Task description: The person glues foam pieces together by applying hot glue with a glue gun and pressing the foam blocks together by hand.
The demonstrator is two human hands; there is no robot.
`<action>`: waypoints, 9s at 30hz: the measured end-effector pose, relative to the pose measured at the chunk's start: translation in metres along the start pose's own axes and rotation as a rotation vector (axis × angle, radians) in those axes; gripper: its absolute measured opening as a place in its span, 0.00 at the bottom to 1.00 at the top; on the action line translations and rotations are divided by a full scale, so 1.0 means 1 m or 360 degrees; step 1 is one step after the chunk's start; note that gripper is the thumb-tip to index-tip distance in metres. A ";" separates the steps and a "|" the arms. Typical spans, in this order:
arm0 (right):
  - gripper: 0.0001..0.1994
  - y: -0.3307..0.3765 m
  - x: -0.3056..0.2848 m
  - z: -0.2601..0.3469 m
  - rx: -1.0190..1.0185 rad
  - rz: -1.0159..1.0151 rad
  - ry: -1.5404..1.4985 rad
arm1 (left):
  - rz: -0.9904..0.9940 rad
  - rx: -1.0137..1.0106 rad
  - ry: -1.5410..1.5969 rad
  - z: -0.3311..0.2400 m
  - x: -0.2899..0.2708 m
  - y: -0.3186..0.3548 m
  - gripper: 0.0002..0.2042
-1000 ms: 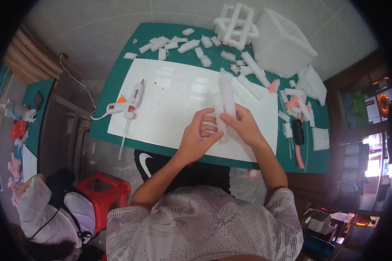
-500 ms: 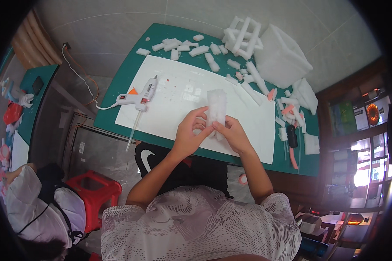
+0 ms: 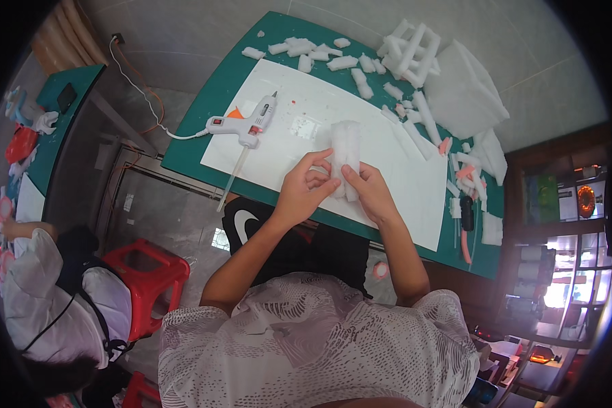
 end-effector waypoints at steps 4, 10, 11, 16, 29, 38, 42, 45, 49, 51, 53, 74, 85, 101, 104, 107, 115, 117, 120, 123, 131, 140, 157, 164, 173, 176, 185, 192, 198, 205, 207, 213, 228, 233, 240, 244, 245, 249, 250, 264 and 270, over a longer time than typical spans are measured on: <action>0.18 -0.002 -0.002 -0.010 0.0040 -0.0033 -0.0039 | 0.0000 -0.0001 -0.0079 0.002 -0.001 -0.001 0.28; 0.16 -0.001 -0.005 -0.015 0.0022 -0.0139 -0.0082 | 0.0011 -0.0032 -0.0161 0.003 0.006 0.000 0.29; 0.16 -0.001 -0.003 -0.014 0.0029 -0.0148 -0.0095 | 0.0014 -0.0009 -0.0176 0.003 0.006 0.001 0.29; 0.17 0.003 0.007 -0.010 -0.0137 -0.0137 0.0151 | -0.0002 0.0141 -0.0432 -0.004 0.008 0.014 0.34; 0.24 0.002 -0.037 0.051 -0.0385 0.0560 0.1271 | -0.0068 0.0397 -0.1077 -0.024 0.002 0.014 0.35; 0.17 -0.056 -0.225 0.033 -0.0508 -0.0562 0.1949 | 0.0034 0.0258 -0.1272 -0.023 0.011 0.012 0.36; 0.13 -0.038 -0.214 0.034 -0.0950 -0.0991 0.1961 | 0.0096 0.0352 -0.1361 -0.026 0.020 0.013 0.36; 0.12 -0.040 -0.209 0.014 -0.1021 -0.0956 0.1843 | 0.0073 0.0356 -0.1436 -0.018 0.024 0.015 0.36; 0.10 -0.038 -0.208 0.022 -0.0985 -0.1042 0.1682 | 0.0037 0.0465 -0.1534 -0.019 0.029 0.016 0.36; 0.09 -0.041 -0.214 0.018 -0.0873 -0.0992 0.1582 | -0.0005 0.0466 -0.1617 -0.018 0.032 0.015 0.36; 0.09 -0.038 -0.216 0.021 -0.0853 -0.0993 0.1520 | -0.0014 0.0505 -0.1675 -0.018 0.036 0.015 0.36; 0.08 -0.045 -0.221 0.014 -0.0802 -0.0767 0.1284 | -0.0104 0.0587 -0.1680 -0.020 0.040 0.024 0.36; 0.08 -0.049 -0.212 0.009 -0.0791 -0.0855 0.1505 | 0.0084 0.0728 -0.1700 -0.019 0.039 0.029 0.37; 0.15 -0.042 -0.211 0.012 -0.0768 -0.1194 0.2000 | 0.0574 0.0995 -0.1466 -0.021 0.043 0.030 0.36; 0.14 -0.041 -0.209 0.015 -0.0703 -0.1328 0.2006 | 0.0603 0.0906 -0.1451 -0.018 0.043 0.027 0.35; 0.14 -0.037 -0.208 0.017 -0.0673 -0.1361 0.1940 | 0.0632 0.0876 -0.1501 -0.012 0.041 0.026 0.36; 0.12 -0.026 -0.218 0.011 -0.0587 -0.1479 0.1941 | 0.0809 0.0761 -0.1406 -0.012 0.046 0.029 0.35; 0.11 -0.031 -0.217 0.011 -0.0567 -0.1550 0.1919 | 0.0816 0.0775 -0.1429 -0.013 0.044 0.028 0.35; 0.11 -0.033 -0.221 0.009 -0.0568 -0.1618 0.1893 | 0.0838 0.0794 -0.1445 -0.012 0.046 0.027 0.34; 0.10 -0.029 -0.223 0.008 -0.0589 -0.1648 0.1900 | 0.0857 0.0774 -0.1433 -0.008 0.048 0.028 0.34; 0.09 -0.028 -0.227 0.005 -0.0562 -0.1666 0.1856 | 0.0796 0.0773 -0.1530 -0.002 0.049 0.029 0.35; 0.08 -0.027 -0.254 -0.002 -0.0734 -0.1930 0.1335 | 0.0519 0.0876 -0.1671 -0.009 0.044 0.027 0.35; 0.19 -0.022 -0.161 0.041 -0.1205 -0.1191 0.1140 | -0.0061 0.0928 -0.1913 -0.009 0.050 0.030 0.35; 0.19 -0.041 -0.153 0.021 -0.1135 -0.1066 0.1208 | -0.0276 0.0817 -0.1960 -0.011 0.045 0.022 0.36; 0.12 -0.035 -0.152 0.018 -0.1072 -0.1020 0.1257 | 0.0007 0.0804 -0.1990 -0.014 0.055 0.026 0.31; 0.09 -0.038 -0.158 0.018 -0.0900 -0.0996 0.1171 | 0.0086 0.0910 -0.1921 -0.016 0.056 0.028 0.26; 0.08 -0.038 -0.150 0.018 -0.0904 -0.1223 0.1582 | 0.0307 0.0915 -0.1704 -0.021 0.055 0.027 0.22; 0.12 -0.039 -0.181 0.001 -0.0566 -0.1484 0.1151 | 0.0414 0.0888 -0.1543 -0.027 0.046 0.032 0.22; 0.14 -0.039 -0.196 -0.016 -0.0471 -0.1503 0.0964 | 0.0443 0.0946 -0.1494 -0.027 0.046 0.033 0.22; 0.13 -0.040 -0.192 -0.012 -0.0504 -0.1472 0.0855 | 0.0466 0.0919 -0.1425 -0.025 0.042 0.030 0.23; 0.13 -0.041 -0.193 -0.011 -0.0507 -0.1475 0.0827 | 0.0479 0.0901 -0.1430 -0.023 0.042 0.029 0.23; 0.12 -0.037 -0.214 -0.021 -0.0414 -0.1238 0.0714 | 0.0496 0.0883 -0.1398 -0.020 0.050 0.031 0.22; 0.29 0.037 -0.070 0.020 -0.0091 0.0574 0.0776 | 0.0374 0.0837 -0.1527 -0.015 0.045 0.026 0.21; 0.29 0.024 -0.070 0.027 0.0133 0.0346 0.1086 | 0.0110 0.0565 -0.1272 -0.017 0.028 0.013 0.20; 0.19 -0.031 -0.105 0.014 -0.0288 0.0327 0.0438 | -0.0100 0.0724 -0.1478 -0.041 0.034 -0.015 0.20; 0.17 -0.035 -0.127 0.002 -0.0242 0.0007 -0.0065 | -0.0238 0.0835 -0.1558 -0.046 0.031 -0.034 0.20; 0.17 -0.036 -0.136 0.006 -0.0364 -0.0120 0.0062 | -0.0247 0.0891 -0.1628 -0.046 0.029 -0.038 0.20; 0.18 -0.036 -0.168 0.003 -0.0479 -0.0614 0.0217 | -0.0290 0.0591 -0.1443 -0.028 0.003 -0.054 0.18; 0.18 -0.037 -0.174 -0.004 -0.0451 -0.0649 0.0207 | -0.0317 0.0365 -0.1301 -0.022 -0.003 -0.052 0.18; 0.19 -0.025 -0.140 0.019 -0.0562 -0.0330 0.0794 | 0.0153 0.0550 -0.1899 -0.020 0.029 -0.041 0.20; 0.19 -0.019 -0.127 0.023 -0.0802 -0.0515 0.1131 | -0.0199 0.0600 -0.1644 -0.027 0.010 -0.039 0.24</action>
Point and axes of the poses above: each hand's wrist, its own y-axis away from the middle knuckle, its own x-axis out of the palm, z = x × y, the point moved 8 cm from there along -y, towards the middle knuckle, and after that the axes turned 6 degrees about y, right-handed, at the moved point
